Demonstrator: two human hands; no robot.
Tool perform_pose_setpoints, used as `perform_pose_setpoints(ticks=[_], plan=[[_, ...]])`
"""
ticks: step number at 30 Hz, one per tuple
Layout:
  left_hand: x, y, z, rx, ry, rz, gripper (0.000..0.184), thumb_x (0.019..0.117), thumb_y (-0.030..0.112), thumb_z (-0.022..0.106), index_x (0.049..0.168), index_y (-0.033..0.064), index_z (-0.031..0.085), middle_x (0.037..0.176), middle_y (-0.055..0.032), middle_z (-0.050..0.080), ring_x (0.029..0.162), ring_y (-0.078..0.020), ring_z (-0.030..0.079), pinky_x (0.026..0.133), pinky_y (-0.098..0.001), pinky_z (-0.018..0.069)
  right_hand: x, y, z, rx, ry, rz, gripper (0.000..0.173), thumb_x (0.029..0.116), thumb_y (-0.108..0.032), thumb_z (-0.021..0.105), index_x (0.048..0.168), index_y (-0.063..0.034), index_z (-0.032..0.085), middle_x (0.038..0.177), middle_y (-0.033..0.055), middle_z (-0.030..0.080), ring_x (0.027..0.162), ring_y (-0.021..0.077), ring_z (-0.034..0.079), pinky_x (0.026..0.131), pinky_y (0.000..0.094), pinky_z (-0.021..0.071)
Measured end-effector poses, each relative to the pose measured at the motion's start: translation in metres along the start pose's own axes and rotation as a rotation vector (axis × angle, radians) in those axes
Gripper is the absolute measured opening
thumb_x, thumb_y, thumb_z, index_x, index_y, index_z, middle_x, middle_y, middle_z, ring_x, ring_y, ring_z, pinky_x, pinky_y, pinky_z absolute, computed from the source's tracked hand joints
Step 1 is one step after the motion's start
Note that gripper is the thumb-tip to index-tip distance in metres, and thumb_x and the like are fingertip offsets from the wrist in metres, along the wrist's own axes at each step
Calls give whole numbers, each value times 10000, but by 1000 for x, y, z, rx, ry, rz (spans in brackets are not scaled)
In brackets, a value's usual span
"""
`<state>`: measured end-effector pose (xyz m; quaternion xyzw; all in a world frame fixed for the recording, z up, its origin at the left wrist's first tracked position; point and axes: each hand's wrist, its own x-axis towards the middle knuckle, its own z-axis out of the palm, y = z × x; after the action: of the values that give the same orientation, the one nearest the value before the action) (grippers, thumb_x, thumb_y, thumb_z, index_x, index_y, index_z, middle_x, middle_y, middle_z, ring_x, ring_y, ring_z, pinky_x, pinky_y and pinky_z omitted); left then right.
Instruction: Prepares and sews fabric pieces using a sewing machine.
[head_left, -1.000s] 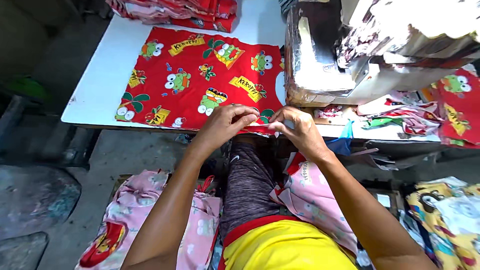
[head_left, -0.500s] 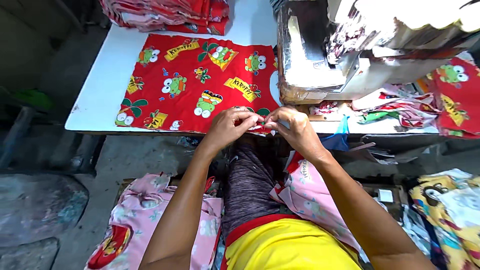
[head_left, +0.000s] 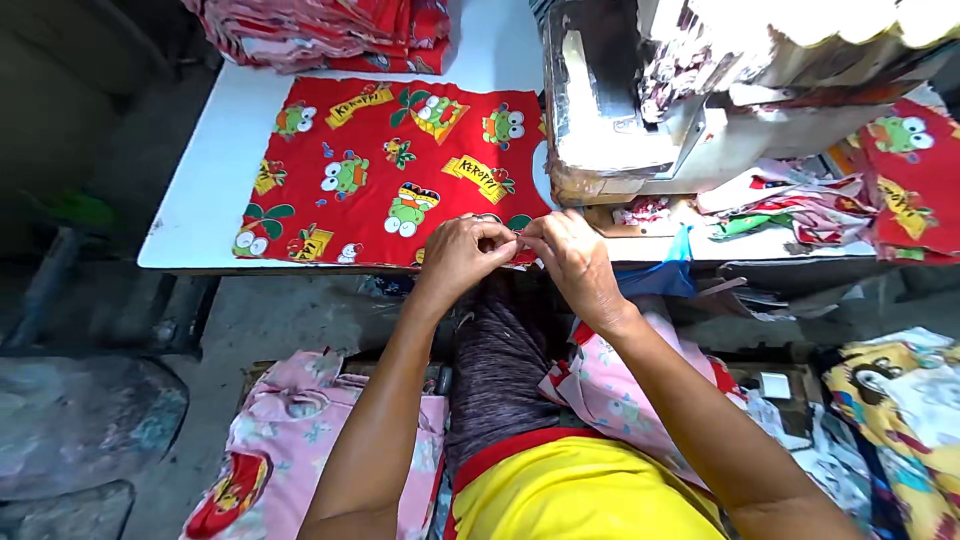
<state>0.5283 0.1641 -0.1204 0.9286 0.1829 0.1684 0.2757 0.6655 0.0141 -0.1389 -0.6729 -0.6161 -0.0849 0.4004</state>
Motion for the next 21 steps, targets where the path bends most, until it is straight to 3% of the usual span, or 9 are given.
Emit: perform_pose_setpoints(ticks=[2, 5, 7, 10, 13, 15, 17, 19, 21], plan=[[6, -2, -4, -33, 59, -103, 198, 971, 238, 657, 975, 83, 780, 889, -69, 725, 784, -196, 673, 729, -445, 534, -2, 4, 3, -21, 9, -4, 183, 960, -97, 696, 1122, -11, 695, 1089, 164, 670, 1012, 330, 659, 834, 450, 552], [23, -21, -34, -22, 298, -329, 317, 1045, 223, 538, 1161, -32, 685, 1083, -209, 703, 1000, -300, 688, 914, -499, 539, -6, 15, 4, 8, 11, -1, 287, 955, -124, 711, 1226, -31, 697, 1299, 171, 640, 1168, 338, 624, 961, 458, 531], [35, -38, -53, 60, 425, -322, 353, 1058, 211, 481, 1248, -53, 615, 1215, -257, 649, 1150, -358, 631, 994, -524, 487, -8, 22, 7, 43, 5, -38, 254, 986, -111, 661, 1227, -60, 723, 1367, 137, 639, 1268, 305, 603, 1051, 463, 498], [51, -33, -61, 133, 273, -188, 358, 1048, 72, 437, 1373, -43, 537, 1405, -272, 552, 1303, -430, 541, 1061, -583, 446, -9, 29, 11, 50, -1, -112, 256, 1017, -61, 574, 1191, -88, 760, 1322, 73, 694, 1312, 243, 602, 1129, 455, 451], [70, -34, -42, 160, 91, -3, 379, 1089, 157, 422, 1404, 12, 575, 1475, -182, 548, 1372, -362, 518, 1128, -553, 407, -8, 31, 10, 45, -35, -129, 233, 1029, -147, 590, 1169, -89, 767, 1302, 58, 705, 1289, 210, 618, 1138, 438, 442], [82, -34, -26, 189, -1, 27, 491, 1072, 370, 473, 1444, 62, 566, 1449, -158, 579, 1357, -343, 536, 1128, -560, 403, -9, 31, 10, 35, -58, -129, 260, 1038, -228, 595, 1185, -90, 758, 1321, 53, 695, 1309, 206, 601, 1149, 446, 434], [94, -31, -14, 244, -48, 9, 593, 939, 511, 669, 1345, 79, 657, 1285, -181, 653, 1235, -389, 587, 1031, -614, 435, -10, 32, 10, 40, -67, -126, 265, 1040, -244, 595, 1188, -92, 755, 1331, 51, 688, 1326, 204, 588, 1158, 448, 429], [107, -26, -15, 237, -90, -37, 376, 948, 374, 710, 1150, 56, 717, 1107, -189, 684, 1083, -394, 642, 917, -610, 478, -11, 32, 10, 39, -72, -117, 262, 1037, -242, 600, 1190, -97, 755, 1336, 48, 685, 1333, 199, 581, 1160, 441, 427], [115, -35, -26, 102, 8, -154, 294, 1032, 206, 578, 1165, -41, 665, 1058, -238, 695, 1025, -406, 676, 900, -618, 516, -12, 33, 11, 28, -77, -110, 270, 1043, -255, 589, 1204, -112, 752, 1348, 36, 680, 1340, 188, 575, 1159, 434, 426]])
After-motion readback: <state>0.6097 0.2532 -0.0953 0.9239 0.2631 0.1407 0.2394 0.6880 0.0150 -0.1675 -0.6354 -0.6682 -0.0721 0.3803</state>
